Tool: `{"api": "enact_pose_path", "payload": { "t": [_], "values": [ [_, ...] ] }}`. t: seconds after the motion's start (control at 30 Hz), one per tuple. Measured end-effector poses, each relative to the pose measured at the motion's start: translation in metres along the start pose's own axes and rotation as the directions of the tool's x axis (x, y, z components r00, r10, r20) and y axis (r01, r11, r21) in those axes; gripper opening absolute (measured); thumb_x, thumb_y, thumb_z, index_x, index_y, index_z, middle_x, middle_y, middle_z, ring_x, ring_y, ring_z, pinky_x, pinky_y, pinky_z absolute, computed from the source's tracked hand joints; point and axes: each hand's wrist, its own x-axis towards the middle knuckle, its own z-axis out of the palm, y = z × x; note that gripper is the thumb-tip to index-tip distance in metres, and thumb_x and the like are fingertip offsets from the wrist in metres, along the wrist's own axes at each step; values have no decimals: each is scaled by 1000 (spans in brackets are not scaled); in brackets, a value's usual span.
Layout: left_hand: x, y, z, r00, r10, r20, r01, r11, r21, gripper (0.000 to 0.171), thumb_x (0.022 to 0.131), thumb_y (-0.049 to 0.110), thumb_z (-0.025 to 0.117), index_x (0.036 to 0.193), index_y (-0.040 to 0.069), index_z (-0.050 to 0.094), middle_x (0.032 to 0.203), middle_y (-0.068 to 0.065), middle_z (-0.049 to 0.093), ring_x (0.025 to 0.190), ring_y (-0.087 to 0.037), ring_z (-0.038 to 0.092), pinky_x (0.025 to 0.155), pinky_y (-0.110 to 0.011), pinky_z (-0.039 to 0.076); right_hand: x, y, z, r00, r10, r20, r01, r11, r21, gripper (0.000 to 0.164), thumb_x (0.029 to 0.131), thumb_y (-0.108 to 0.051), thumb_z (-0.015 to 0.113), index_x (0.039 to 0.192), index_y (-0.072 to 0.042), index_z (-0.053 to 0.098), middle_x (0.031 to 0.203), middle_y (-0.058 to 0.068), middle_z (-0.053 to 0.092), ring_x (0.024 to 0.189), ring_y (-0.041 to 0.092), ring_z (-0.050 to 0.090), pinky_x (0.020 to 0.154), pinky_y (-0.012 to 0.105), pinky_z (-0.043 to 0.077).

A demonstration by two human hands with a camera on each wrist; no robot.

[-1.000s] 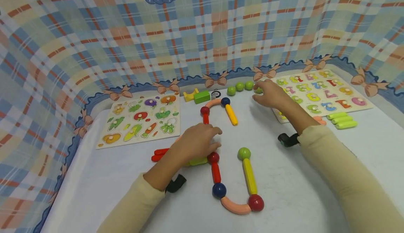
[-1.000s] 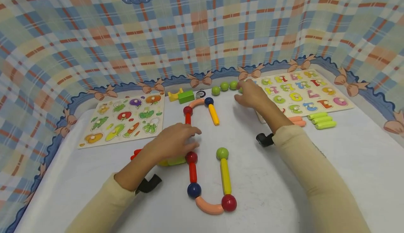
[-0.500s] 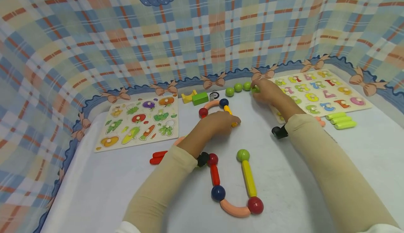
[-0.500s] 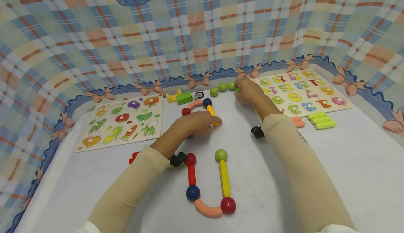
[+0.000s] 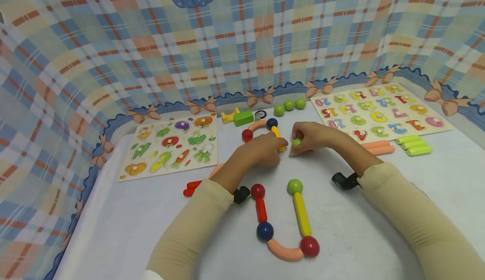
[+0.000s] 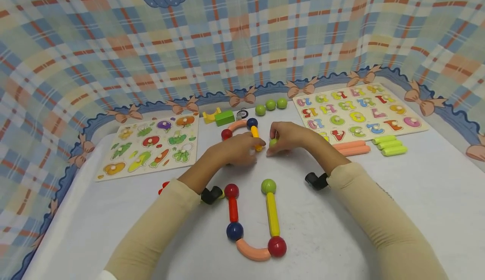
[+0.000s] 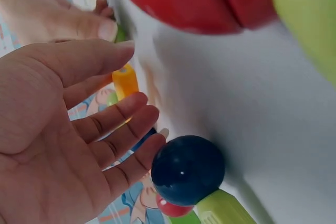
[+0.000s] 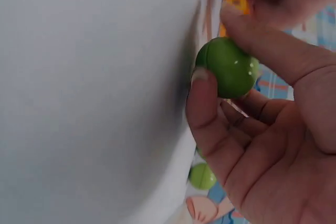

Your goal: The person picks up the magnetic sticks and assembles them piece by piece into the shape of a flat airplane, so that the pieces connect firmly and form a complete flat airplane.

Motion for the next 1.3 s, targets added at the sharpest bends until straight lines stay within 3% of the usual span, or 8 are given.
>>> {"api": "enact_pose_path", "payload": {
  "t": [0.23, 0.6, 0.7, 0.83, 0.93, 1.1, 1.17, 1.3],
  "values": [
    [-2, -4, 0, 1000, -18, -8, 17, 997, -79, 53, 82, 18, 65, 132, 23, 47, 111, 1, 48, 94, -12, 45, 87, -30, 42, -8, -8, 21, 1000, 15, 17, -19, 963, 268, 59, 67, -19, 80, 108, -3, 41, 86, 13, 51, 68, 22, 55, 66, 32, 51],
    [-10, -6, -2, 999, -8, -34, 5, 997, -81, 53, 83, 16, 63, 133, 21, 46, 120, 0, 49, 102, -13, 44, 90, -32, 40, -8, -7, 24, 999, -24, 25, 14, 932, 362, 67, 68, -17, 80, 117, -4, 36, 86, 15, 54, 70, 24, 56, 68, 31, 51],
    [-22, -10, -2, 994, -55, -96, 50, 998, -48, 46, 82, 22, 65, 126, 20, 51, 114, 0, 51, 95, -14, 47, 84, -32, 44, -7, -4, 24, 998, -36, 50, 16, 934, 356, 68, 68, -19, 80, 121, -8, 39, 92, 16, 53, 73, 26, 57, 68, 34, 51],
    [-39, -21, -2, 970, -167, -174, 169, 986, -4, 35, 79, 29, 68, 111, 18, 59, 99, 0, 51, 84, -16, 47, 71, -31, 45, -6, -2, 21, 993, -102, 63, 81, 956, 281, 71, 69, -22, 79, 128, -18, 40, 97, 15, 53, 75, 27, 56, 66, 35, 50],
    [-48, -30, 2, 960, -220, -174, 222, 975, -8, 30, 79, 31, 68, 106, 19, 61, 94, 0, 49, 83, -17, 46, 69, -30, 44, -6, -1, 20, 986, -150, 68, 133, 967, 216, 71, 70, -25, 78, 130, -20, 41, 99, 13, 52, 75, 26, 55, 64, 34, 49],
    [-64, -39, 6, 955, -249, -162, 239, 968, -77, 29, 80, 31, 67, 107, 23, 61, 98, -1, 51, 85, -16, 47, 73, -31, 46, -5, 0, 20, 977, -192, 94, 174, 969, 175, 60, 74, -24, 75, 127, -18, 48, 102, 12, 50, 75, 25, 54, 62, 33, 48],
    [-78, -44, 3, 950, -263, -166, 246, 963, -113, 30, 81, 30, 66, 109, 21, 61, 102, -2, 53, 88, -16, 48, 74, -32, 46, -5, 0, 21, 975, -202, 97, 185, 969, 166, 55, 76, -24, 74, 125, -18, 51, 102, 11, 51, 76, 25, 53, 62, 33, 48],
    [-122, -65, -4, 923, -352, -153, 321, 927, -195, 27, 82, 25, 63, 107, 16, 61, 96, -3, 56, 83, -18, 50, 68, -33, 46, -6, -1, 21, 974, -211, 85, 196, 968, 156, 49, 77, -23, 72, 123, -20, 54, 99, 10, 53, 77, 25, 53, 63, 33, 47]
  ]
}}
